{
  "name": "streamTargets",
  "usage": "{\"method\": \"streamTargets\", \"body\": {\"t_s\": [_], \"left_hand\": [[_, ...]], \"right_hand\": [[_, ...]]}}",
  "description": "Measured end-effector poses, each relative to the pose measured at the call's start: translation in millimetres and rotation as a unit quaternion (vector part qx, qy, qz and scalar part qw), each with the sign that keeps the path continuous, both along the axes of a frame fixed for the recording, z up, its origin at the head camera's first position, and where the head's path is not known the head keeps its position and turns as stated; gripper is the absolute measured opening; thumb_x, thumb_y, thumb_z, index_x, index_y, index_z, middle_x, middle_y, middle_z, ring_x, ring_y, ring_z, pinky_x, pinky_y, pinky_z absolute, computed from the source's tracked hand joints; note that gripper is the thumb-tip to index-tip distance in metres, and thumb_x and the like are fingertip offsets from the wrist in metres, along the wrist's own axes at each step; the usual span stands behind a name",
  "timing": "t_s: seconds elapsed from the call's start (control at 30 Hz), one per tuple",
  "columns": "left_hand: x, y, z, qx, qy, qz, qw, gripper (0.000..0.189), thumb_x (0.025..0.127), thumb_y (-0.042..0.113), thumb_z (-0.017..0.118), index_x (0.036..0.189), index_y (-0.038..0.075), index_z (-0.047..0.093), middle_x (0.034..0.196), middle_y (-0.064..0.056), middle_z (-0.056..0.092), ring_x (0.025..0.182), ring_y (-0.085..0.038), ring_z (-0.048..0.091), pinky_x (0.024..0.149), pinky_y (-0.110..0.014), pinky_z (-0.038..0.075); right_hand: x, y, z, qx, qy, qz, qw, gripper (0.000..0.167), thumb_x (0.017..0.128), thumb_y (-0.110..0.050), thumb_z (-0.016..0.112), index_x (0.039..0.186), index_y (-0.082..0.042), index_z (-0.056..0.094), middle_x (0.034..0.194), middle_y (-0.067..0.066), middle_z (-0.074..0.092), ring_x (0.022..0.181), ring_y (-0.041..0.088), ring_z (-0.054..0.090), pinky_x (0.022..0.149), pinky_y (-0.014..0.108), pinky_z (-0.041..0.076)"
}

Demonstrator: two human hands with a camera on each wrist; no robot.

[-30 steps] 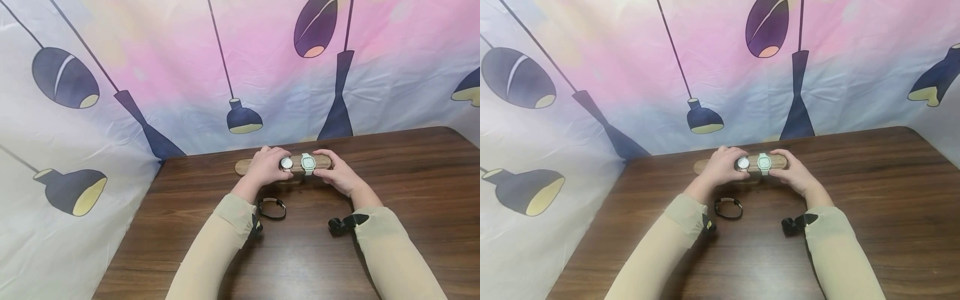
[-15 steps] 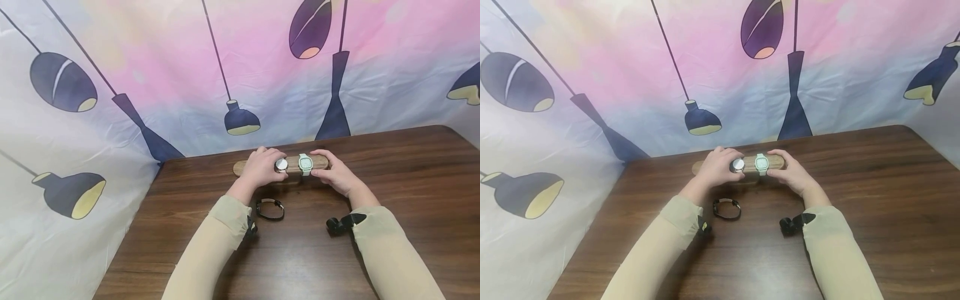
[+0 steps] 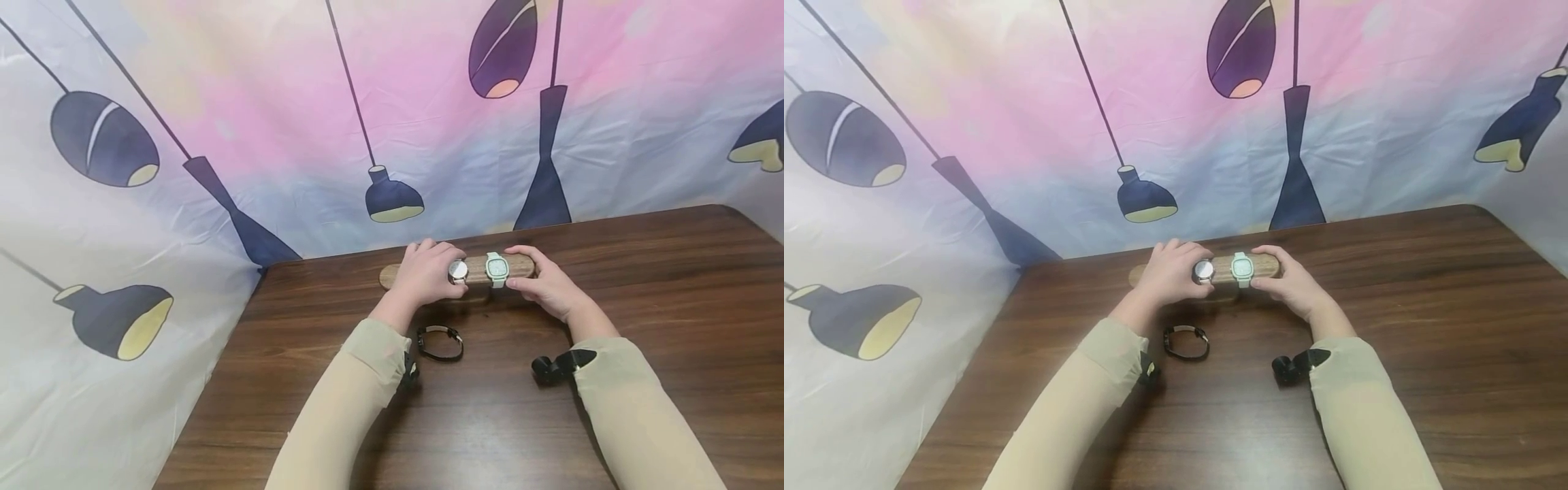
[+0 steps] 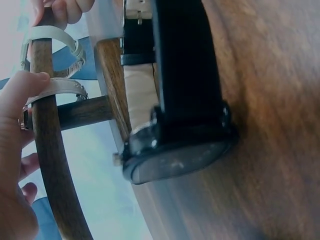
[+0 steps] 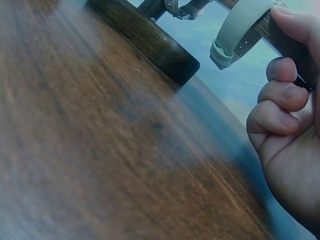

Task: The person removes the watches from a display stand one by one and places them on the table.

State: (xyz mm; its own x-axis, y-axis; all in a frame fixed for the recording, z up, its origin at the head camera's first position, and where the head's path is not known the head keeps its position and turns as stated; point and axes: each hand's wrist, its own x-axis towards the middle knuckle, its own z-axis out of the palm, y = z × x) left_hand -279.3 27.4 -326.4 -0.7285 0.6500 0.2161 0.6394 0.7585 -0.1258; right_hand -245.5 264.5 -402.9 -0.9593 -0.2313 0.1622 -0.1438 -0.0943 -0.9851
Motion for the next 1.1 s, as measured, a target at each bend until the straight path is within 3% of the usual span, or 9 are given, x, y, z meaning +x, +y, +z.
{"method": "streamTargets", "body": {"t_s": [0.53, 1.1], "left_hand": [[-0.5, -18.3, -6.7, 0.018, 0.005, 0.01, 0.9998, 0.054, 0.071, 0.053, 0.068, 0.117, 0.026, 0.061, 0.114, 0.012, 0.059, 0.101, -0.016, 0.046, 0.081, -0.036, 0.033], [-7.1, -5.9, -9.2, 0.013, -0.032, 0.022, 0.9992, 0.065, 0.071, 0.058, 0.069, 0.126, 0.027, 0.056, 0.121, 0.01, 0.055, 0.106, -0.017, 0.043, 0.083, -0.038, 0.031]], "right_hand": [[-1.4, -8, -5.2, 0.001, 0.0, 0.008, 1.0, 0.052, 0.087, 0.003, 0.062, 0.128, -0.021, 0.042, 0.102, 0.014, 0.042, 0.056, 0.01, 0.034, 0.049, 0.024, 0.03], [0.8, 0, 1.0, 0.002, 0.002, 0.0, 1.0, 0.05, 0.087, 0.003, 0.061, 0.126, -0.023, 0.043, 0.1, 0.014, 0.041, 0.053, 0.009, 0.033, 0.049, 0.025, 0.03]]}}
